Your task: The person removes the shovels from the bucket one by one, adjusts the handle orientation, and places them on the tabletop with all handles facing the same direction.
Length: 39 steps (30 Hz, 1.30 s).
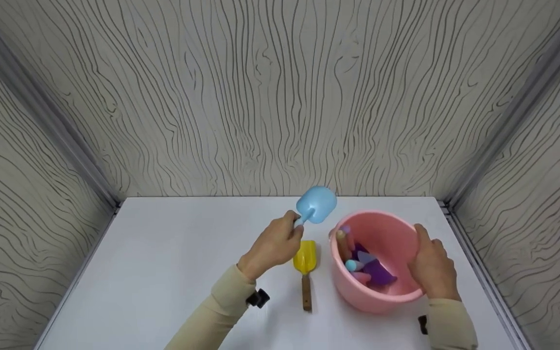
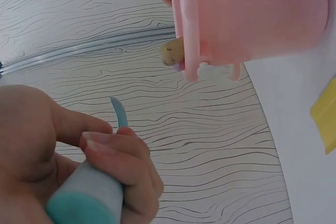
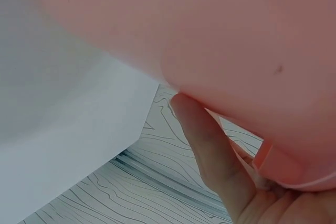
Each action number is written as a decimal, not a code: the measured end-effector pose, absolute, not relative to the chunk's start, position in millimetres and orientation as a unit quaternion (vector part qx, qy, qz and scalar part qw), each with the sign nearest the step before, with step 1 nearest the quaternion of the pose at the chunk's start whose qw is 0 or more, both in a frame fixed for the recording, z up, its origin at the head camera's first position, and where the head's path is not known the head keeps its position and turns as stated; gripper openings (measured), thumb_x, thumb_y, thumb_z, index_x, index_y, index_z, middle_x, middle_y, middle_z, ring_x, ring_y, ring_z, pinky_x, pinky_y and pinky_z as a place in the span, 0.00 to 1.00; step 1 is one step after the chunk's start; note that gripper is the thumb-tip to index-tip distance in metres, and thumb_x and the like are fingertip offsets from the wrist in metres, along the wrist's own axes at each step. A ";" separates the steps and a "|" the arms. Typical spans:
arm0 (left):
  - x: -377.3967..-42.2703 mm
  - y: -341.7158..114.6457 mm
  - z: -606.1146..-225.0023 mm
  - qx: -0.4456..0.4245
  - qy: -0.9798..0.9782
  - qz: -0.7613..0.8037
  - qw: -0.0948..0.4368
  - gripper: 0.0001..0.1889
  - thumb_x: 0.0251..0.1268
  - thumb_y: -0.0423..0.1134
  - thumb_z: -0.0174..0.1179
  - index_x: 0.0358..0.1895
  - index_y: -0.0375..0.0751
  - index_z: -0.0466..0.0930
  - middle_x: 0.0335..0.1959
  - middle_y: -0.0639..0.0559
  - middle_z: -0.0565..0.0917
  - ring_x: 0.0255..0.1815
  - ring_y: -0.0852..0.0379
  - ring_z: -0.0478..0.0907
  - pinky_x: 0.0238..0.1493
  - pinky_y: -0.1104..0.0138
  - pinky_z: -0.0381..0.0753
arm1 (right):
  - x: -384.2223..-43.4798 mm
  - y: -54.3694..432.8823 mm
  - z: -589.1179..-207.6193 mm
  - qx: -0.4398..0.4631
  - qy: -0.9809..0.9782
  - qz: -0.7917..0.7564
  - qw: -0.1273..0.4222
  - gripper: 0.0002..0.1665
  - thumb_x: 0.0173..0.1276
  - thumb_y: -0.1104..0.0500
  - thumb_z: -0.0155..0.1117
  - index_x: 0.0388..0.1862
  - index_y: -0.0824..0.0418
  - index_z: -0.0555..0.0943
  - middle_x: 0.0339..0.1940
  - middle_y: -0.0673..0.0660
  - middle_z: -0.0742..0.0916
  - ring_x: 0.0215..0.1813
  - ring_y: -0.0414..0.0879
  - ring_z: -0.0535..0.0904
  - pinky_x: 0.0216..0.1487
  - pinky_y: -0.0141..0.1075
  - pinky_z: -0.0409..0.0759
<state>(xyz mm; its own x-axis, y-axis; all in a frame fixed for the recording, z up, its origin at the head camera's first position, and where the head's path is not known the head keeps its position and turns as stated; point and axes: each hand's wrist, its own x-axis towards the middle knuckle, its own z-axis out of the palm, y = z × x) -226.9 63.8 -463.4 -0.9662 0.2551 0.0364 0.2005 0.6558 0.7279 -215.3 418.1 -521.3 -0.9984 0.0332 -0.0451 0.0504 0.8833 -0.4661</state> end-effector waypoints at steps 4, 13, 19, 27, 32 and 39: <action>-236.0 53.9 -460.3 0.125 0.904 0.409 0.017 0.17 0.84 0.39 0.54 0.65 0.31 0.75 0.30 0.51 0.76 0.21 0.63 0.75 0.21 0.74 0.76 | -229.7 411.5 -511.9 0.019 0.967 -0.252 0.008 0.40 0.75 0.70 0.47 0.84 0.71 0.51 0.48 0.78 0.80 0.32 0.55 0.81 0.28 0.44 0.80; -248.8 39.1 -454.1 0.136 0.887 0.440 -0.039 0.13 0.83 0.35 0.53 0.59 0.28 0.76 0.30 0.51 0.77 0.23 0.64 0.75 0.23 0.75 0.78 | -249.2 408.4 -496.5 -0.004 0.969 -0.245 -0.033 0.44 0.68 0.73 0.50 0.83 0.73 0.53 0.50 0.84 0.79 0.33 0.60 0.82 0.28 0.49 0.80; -242.8 40.5 -474.1 0.122 0.870 0.476 -0.039 0.15 0.84 0.36 0.53 0.63 0.31 0.74 0.35 0.51 0.78 0.26 0.65 0.76 0.27 0.75 0.80 | -239.0 411.5 -500.6 0.010 0.967 -0.255 -0.014 0.43 0.70 0.72 0.49 0.84 0.71 0.52 0.49 0.81 0.80 0.31 0.55 0.82 0.26 0.43 0.80; -230.3 40.9 -516.4 0.085 0.846 0.524 -0.045 0.18 0.84 0.35 0.53 0.68 0.30 0.71 0.47 0.46 0.82 0.35 0.64 0.78 0.40 0.71 0.85 | -227.7 416.1 -511.0 0.008 0.970 -0.243 -0.007 0.43 0.69 0.72 0.50 0.82 0.70 0.54 0.48 0.81 0.81 0.32 0.56 0.82 0.28 0.44 0.79; -225.0 38.5 -537.9 0.061 0.837 0.543 -0.038 0.21 0.84 0.34 0.54 0.71 0.28 0.68 0.52 0.43 0.82 0.40 0.61 0.78 0.51 0.64 0.88 | -223.8 416.6 -514.3 0.011 0.969 -0.245 -0.001 0.43 0.70 0.72 0.51 0.83 0.70 0.54 0.47 0.79 0.82 0.32 0.55 0.82 0.28 0.43 0.78; -211.4 33.4 -567.3 0.045 0.837 0.544 -0.029 0.20 0.83 0.32 0.54 0.70 0.27 0.69 0.58 0.38 0.82 0.48 0.56 0.81 0.62 0.53 0.86 | -214.6 418.5 -522.1 0.008 0.971 -0.240 -0.003 0.41 0.69 0.72 0.50 0.81 0.72 0.55 0.45 0.80 0.82 0.31 0.56 0.82 0.28 0.48 0.78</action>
<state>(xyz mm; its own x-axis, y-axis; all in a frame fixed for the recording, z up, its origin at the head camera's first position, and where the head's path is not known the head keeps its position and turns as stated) -211.4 33.4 -567.3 -0.9943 0.0428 0.0981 0.1070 0.4039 0.9085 -214.6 418.5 -522.1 -0.9999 0.0161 0.0021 0.0133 0.8846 -0.4662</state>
